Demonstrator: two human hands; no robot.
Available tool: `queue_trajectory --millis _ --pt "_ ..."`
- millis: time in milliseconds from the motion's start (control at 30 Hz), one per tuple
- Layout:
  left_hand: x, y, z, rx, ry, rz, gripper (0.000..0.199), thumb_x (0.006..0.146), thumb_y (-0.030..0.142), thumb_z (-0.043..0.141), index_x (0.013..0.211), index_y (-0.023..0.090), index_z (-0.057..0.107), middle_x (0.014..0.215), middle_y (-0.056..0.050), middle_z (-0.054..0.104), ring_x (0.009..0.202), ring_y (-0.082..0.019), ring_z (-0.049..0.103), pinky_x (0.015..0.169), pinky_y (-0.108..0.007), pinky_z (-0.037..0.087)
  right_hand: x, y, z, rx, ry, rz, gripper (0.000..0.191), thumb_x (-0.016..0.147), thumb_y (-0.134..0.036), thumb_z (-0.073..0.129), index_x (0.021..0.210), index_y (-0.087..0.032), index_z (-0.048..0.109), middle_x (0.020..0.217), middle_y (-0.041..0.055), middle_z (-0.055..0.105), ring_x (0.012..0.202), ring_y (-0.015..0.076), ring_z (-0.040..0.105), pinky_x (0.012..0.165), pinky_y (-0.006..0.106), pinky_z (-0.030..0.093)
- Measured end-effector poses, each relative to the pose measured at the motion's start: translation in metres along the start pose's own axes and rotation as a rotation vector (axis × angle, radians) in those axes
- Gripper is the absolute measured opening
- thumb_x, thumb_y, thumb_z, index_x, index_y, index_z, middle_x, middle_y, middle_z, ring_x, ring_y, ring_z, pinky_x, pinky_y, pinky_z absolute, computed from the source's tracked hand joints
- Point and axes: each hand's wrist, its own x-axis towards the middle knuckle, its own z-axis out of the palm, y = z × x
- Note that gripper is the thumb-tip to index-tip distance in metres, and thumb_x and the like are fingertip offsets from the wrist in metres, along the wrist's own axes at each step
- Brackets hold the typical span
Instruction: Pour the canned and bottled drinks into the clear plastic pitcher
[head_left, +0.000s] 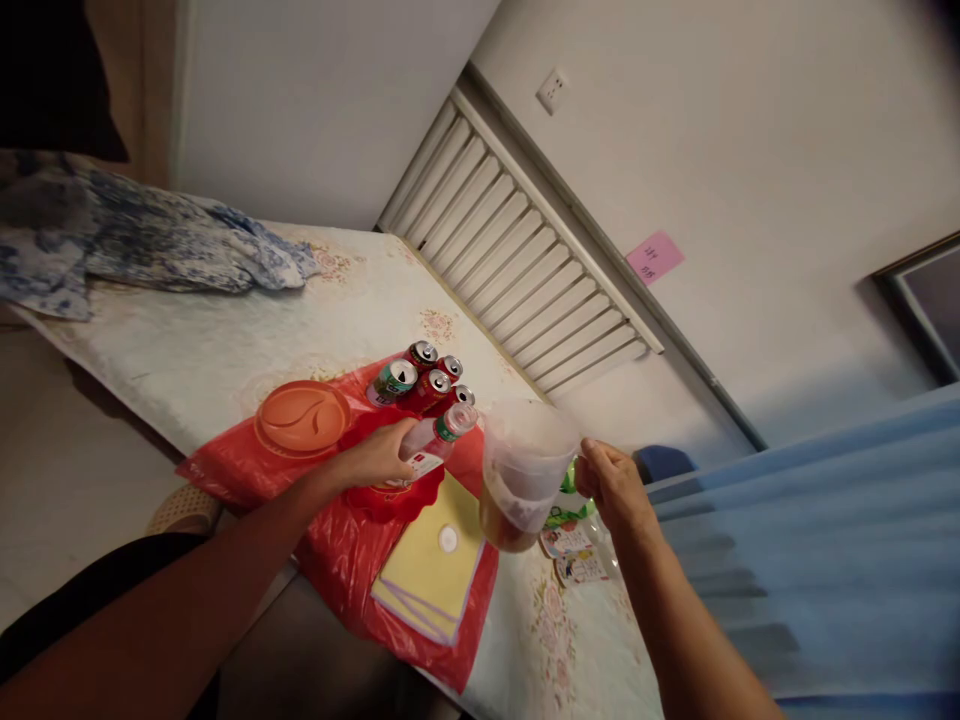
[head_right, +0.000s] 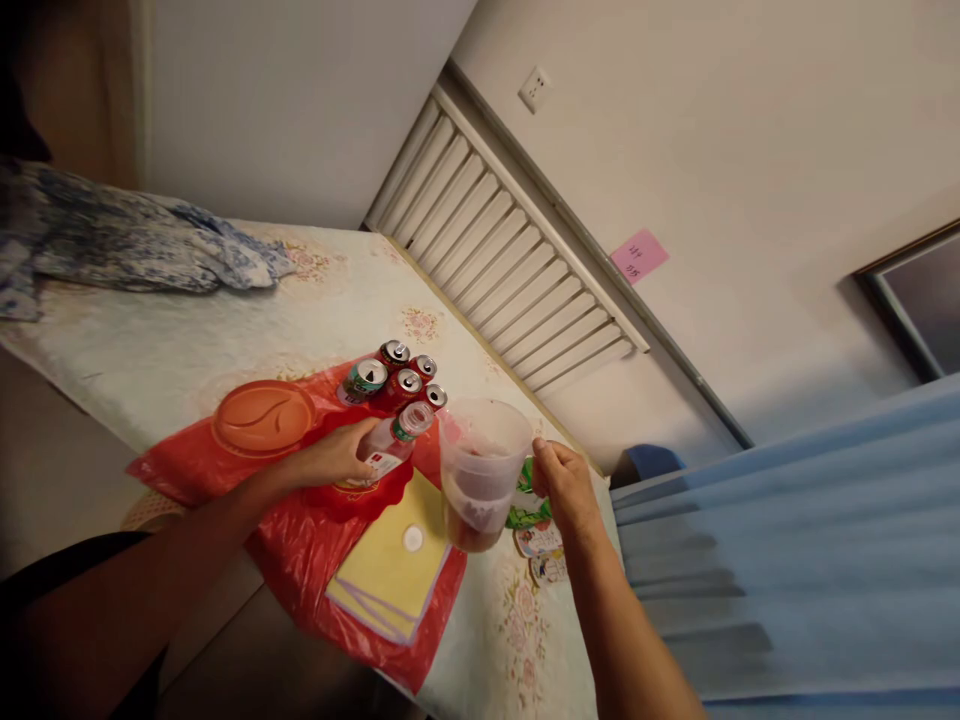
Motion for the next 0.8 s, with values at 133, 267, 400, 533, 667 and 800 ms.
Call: queue_trajectory --millis 133,267,400,533,667,800 --pt "-0.003 0.008 -0.008 -0.045 0.055 -0.017 0.052 0.06 0.031 0.069 0.109 0.022 0.054 0.102 -0.002 0.069 0.091 -0.024 0.066 0.073 -0.029 0.049 -0.003 0.01 0.008 0.285 0.116 0.091 0.054 0.078 -0.057 0.065 0.049 -0.024 0.034 0.045 -0.0083 0.028 0.042 0.0088 0.028 0.045 0.026 0.027" --pt "-0.007 0.015 -0.016 -0.069 0.094 0.003 0.053 0.062 0.029 0.067 0.113 0.02 0.054 0.105 -0.003 0.07 0.09 -0.025 0.067 0.076 -0.031 0.051 -0.002 0.022 0.016 0.365 0.217 0.12 0.048 0.074 -0.052 0.068 0.051 -0.024 0.036 0.047 -0.0078 0.03 0.043 0.0096 0.03 0.045 0.026 0.03" --pt "-0.009 0.018 -0.024 -0.073 0.168 0.01 0.066 0.063 0.031 0.068 0.125 0.018 0.051 0.115 -0.005 0.069 0.101 -0.028 0.066 0.086 -0.035 0.052 0.0 0.035 0.024 0.364 0.314 0.071 0.047 0.076 -0.052 0.064 0.054 -0.025 0.032 0.047 -0.009 0.028 0.041 0.0097 0.029 0.044 0.027 0.031" --pt "-0.011 0.019 -0.029 -0.122 0.247 0.076 0.07 0.067 0.038 0.069 0.131 0.017 0.05 0.124 -0.008 0.066 0.114 -0.032 0.063 0.097 -0.041 0.05 0.003 0.034 0.036 0.521 0.434 0.029 0.049 0.073 -0.047 0.068 0.054 -0.025 0.029 0.045 -0.0112 0.025 0.039 0.0079 0.026 0.041 0.024 0.031" --pt "-0.017 0.022 -0.035 -0.197 0.309 0.15 0.073 0.073 0.045 0.068 0.136 0.017 0.046 0.129 -0.009 0.064 0.117 -0.032 0.062 0.1 -0.043 0.049 0.008 0.021 0.056 0.802 0.475 0.04 0.045 0.067 -0.038 0.073 0.056 -0.023 0.032 0.046 -0.0132 0.024 0.039 0.0053 0.019 0.039 0.021 0.024" --pt "-0.022 0.022 -0.04 -0.214 0.397 0.185 0.074 0.076 0.05 0.067 0.137 0.016 0.045 0.131 -0.01 0.064 0.12 -0.033 0.06 0.101 -0.042 0.049 0.013 0.011 0.084 0.927 0.436 0.034 0.044 0.068 -0.036 0.073 0.059 -0.023 0.031 0.048 -0.0134 0.023 0.04 0.0043 0.016 0.04 0.02 0.02"
